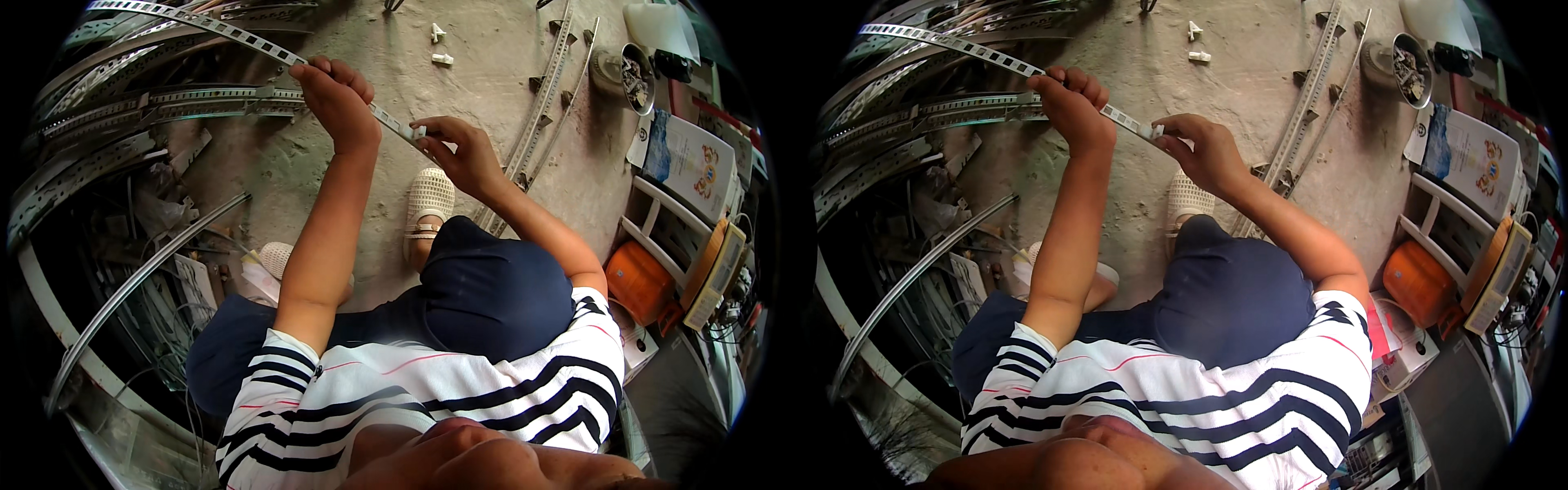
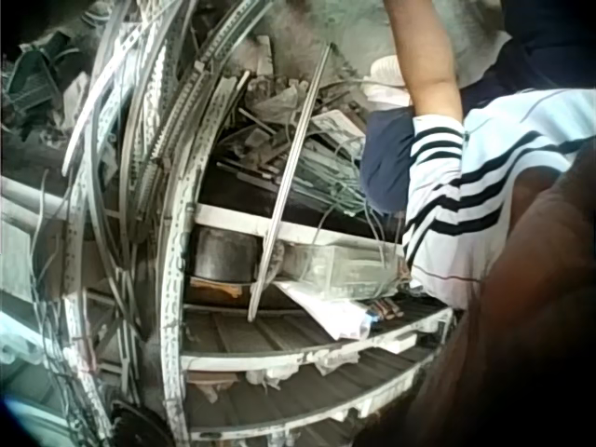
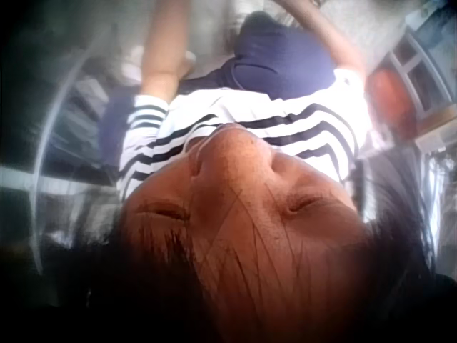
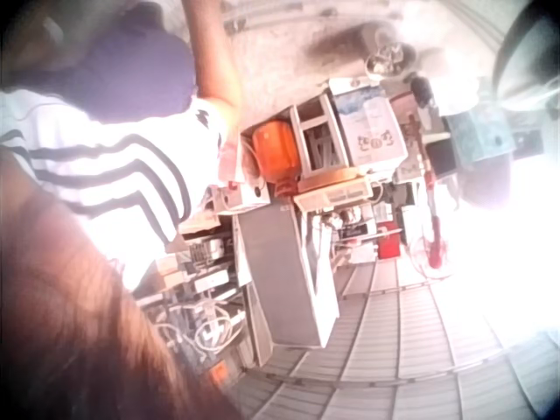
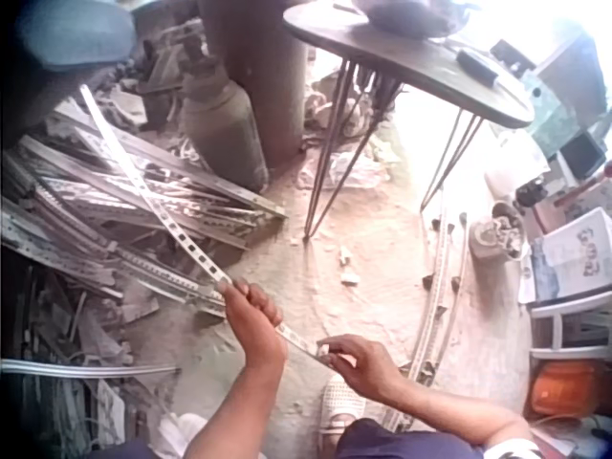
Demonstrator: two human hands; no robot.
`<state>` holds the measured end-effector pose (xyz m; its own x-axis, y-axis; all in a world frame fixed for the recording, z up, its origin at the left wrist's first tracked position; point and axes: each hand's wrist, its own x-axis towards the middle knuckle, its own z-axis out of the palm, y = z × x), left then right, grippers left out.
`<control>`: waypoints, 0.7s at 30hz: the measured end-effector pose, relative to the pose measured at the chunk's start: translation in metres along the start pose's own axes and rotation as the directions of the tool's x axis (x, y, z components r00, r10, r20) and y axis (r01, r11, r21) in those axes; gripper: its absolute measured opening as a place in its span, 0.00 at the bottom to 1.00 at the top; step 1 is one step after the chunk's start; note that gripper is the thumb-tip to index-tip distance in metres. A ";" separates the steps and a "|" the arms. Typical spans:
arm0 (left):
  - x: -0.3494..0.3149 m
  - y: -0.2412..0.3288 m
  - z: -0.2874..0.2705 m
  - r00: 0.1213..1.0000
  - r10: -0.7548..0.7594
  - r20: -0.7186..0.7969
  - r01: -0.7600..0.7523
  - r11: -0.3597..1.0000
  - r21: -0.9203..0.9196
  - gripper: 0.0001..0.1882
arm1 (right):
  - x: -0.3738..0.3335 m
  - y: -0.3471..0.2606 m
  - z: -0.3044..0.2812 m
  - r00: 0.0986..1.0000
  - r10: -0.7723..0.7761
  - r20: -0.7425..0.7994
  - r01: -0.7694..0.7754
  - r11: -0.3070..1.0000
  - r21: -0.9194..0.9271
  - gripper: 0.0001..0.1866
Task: The person picks up a metal strip and attaches small plastic clips to it by hand while sitting on the workshop floor.
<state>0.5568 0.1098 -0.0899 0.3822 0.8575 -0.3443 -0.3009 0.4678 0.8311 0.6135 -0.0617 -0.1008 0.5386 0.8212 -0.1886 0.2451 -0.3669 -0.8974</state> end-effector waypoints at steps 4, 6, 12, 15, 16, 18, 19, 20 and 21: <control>0.001 -0.001 0.001 0.999 -0.003 0.034 0.003 1.000 -0.010 0.27 | -0.003 -0.010 0.000 1.000 0.015 -0.016 -0.015 0.999 -0.043 0.12; 0.001 0.001 0.002 0.999 -0.014 0.048 0.014 1.000 -0.015 0.27 | -0.003 -0.013 -0.002 0.994 -0.099 -0.042 0.094 0.989 -0.111 0.12; 0.002 0.003 -0.001 0.997 -0.040 0.064 0.042 0.999 -0.029 0.27 | 0.003 -0.009 -0.007 0.896 -0.445 0.012 0.427 0.851 -0.306 0.16; 0.001 0.004 -0.001 0.998 -0.034 0.060 0.036 0.999 -0.030 0.27 | 0.012 0.001 -0.012 0.837 -0.536 0.110 0.535 0.759 -0.372 0.19; 0.002 0.003 -0.001 0.997 -0.035 0.065 0.037 0.999 -0.033 0.27 | 0.013 0.003 -0.014 0.831 -0.540 0.133 0.546 0.748 -0.377 0.19; 0.004 0.002 -0.001 0.996 -0.037 0.075 0.040 0.999 -0.037 0.27 | 0.017 0.006 -0.018 0.818 -0.547 0.178 0.569 0.725 -0.387 0.21; 0.003 0.003 -0.001 0.997 -0.036 0.074 0.039 0.999 -0.038 0.27 | 0.020 0.005 -0.021 0.808 -0.550 0.212 0.587 0.717 -0.377 0.20; 0.003 0.003 0.000 0.997 -0.035 0.073 0.038 0.999 -0.039 0.27 | 0.023 0.003 -0.024 0.797 -0.551 0.246 0.603 0.708 -0.367 0.20; 0.002 0.004 0.001 0.997 -0.035 0.073 0.038 0.998 -0.040 0.27 | 0.025 0.003 -0.027 0.785 -0.553 0.280 0.619 0.700 -0.356 0.19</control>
<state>0.5575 0.1133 -0.0873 0.4550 0.8228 -0.3405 -0.3205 0.5081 0.7995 0.6497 -0.0538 -0.0971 0.0619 0.9697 0.2362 0.7922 0.0962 -0.6026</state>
